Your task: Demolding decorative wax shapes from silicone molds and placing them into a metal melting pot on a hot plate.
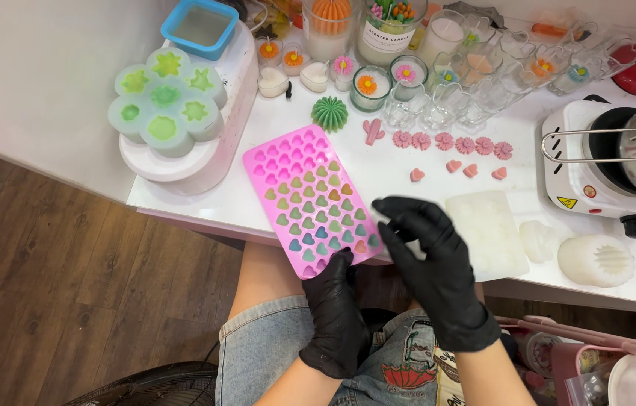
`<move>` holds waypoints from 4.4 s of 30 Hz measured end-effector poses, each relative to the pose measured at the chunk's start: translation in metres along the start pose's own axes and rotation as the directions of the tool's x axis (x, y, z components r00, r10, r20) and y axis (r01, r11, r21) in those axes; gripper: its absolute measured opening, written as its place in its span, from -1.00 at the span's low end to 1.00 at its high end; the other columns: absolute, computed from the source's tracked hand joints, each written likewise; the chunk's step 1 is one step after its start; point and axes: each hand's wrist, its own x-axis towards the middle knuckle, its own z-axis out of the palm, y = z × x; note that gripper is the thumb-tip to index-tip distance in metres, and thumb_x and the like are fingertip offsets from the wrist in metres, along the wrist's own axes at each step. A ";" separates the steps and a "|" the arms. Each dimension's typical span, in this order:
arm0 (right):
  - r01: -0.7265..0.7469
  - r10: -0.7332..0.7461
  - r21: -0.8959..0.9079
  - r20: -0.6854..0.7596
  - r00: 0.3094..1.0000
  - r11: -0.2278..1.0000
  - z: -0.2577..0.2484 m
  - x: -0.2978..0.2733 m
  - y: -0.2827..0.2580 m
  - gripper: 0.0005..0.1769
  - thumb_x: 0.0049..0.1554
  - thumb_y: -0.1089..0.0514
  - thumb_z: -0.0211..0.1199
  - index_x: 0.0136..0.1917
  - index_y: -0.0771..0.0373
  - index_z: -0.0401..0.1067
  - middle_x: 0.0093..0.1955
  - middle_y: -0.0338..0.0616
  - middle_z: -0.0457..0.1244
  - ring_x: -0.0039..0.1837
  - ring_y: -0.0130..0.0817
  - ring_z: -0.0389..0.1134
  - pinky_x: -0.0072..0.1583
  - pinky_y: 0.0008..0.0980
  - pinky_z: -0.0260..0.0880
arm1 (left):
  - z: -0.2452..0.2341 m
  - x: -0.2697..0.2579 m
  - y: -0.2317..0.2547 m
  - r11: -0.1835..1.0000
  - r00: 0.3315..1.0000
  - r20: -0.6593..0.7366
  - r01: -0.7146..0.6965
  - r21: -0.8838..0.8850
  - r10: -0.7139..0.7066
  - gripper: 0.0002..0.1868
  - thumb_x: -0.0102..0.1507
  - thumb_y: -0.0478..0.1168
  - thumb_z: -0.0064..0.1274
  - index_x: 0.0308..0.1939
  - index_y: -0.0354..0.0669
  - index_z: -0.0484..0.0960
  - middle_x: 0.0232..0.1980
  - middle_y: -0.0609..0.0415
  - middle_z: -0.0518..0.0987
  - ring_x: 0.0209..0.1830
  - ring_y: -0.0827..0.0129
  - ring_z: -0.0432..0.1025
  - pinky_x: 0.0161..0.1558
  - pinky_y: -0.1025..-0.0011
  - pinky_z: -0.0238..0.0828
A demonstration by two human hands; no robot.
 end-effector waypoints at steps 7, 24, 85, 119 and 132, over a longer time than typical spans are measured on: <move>-0.121 0.116 0.042 0.111 0.987 0.992 0.013 -0.018 0.006 -0.64 0.11 0.25 0.37 0.19 0.10 0.58 0.19 -0.25 0.40 0.20 -0.42 0.46 0.16 -0.44 0.50 | 0.044 -0.044 0.052 0.976 0.977 0.042 0.210 -0.064 -0.207 -0.62 0.20 -0.26 0.08 0.12 -0.18 0.56 -0.06 0.04 0.66 -0.12 0.30 0.55 -0.10 0.31 0.53; -0.374 0.325 0.392 0.188 0.927 0.841 0.018 -0.019 0.017 -0.42 0.01 0.38 0.40 0.32 0.26 0.48 0.31 -0.16 0.39 0.30 -0.44 0.40 0.33 -0.40 0.41 | 0.035 -0.035 0.040 0.994 0.988 0.114 0.109 -0.008 -0.107 -0.62 0.27 -0.33 0.08 0.18 -0.24 0.54 -0.01 0.06 0.63 -0.10 0.36 0.56 -0.09 0.38 0.54; -0.165 0.112 -0.186 -0.267 0.957 0.969 -0.087 0.002 0.056 -0.69 0.16 0.28 0.33 0.19 0.17 0.54 0.14 -0.12 0.38 0.06 -0.37 0.47 0.12 -0.41 0.46 | 0.024 -0.042 0.037 0.767 0.767 -0.008 0.642 0.003 -0.642 -0.65 0.32 -0.12 -0.08 0.15 -0.13 0.53 0.12 0.03 0.63 0.14 0.21 0.47 0.22 0.21 0.36; -0.322 0.503 0.389 -0.614 0.608 0.863 -0.240 -0.023 0.066 -0.53 0.23 0.24 0.25 0.41 0.25 0.44 0.00 -0.18 0.42 -0.10 -0.53 0.37 -0.05 -0.53 0.40 | 0.281 -0.020 -0.042 -0.301 0.100 0.990 -0.951 0.064 -0.105 -0.80 0.26 -0.14 0.22 -0.10 -0.08 0.62 -0.32 0.05 0.60 -0.34 0.15 0.50 -0.35 0.20 0.40; -0.290 0.100 -0.278 -0.540 0.836 0.916 -0.195 -0.051 -0.028 -0.61 -0.02 0.37 0.41 0.12 0.26 0.58 0.01 -0.23 0.42 -0.02 -0.51 0.44 -0.01 -0.53 0.46 | 0.218 -0.062 0.064 -0.443 0.283 0.957 -0.850 0.284 0.070 -0.78 0.20 -0.06 0.29 -0.09 0.14 0.69 -0.48 0.31 0.59 -0.58 0.33 0.44 -0.56 0.27 0.28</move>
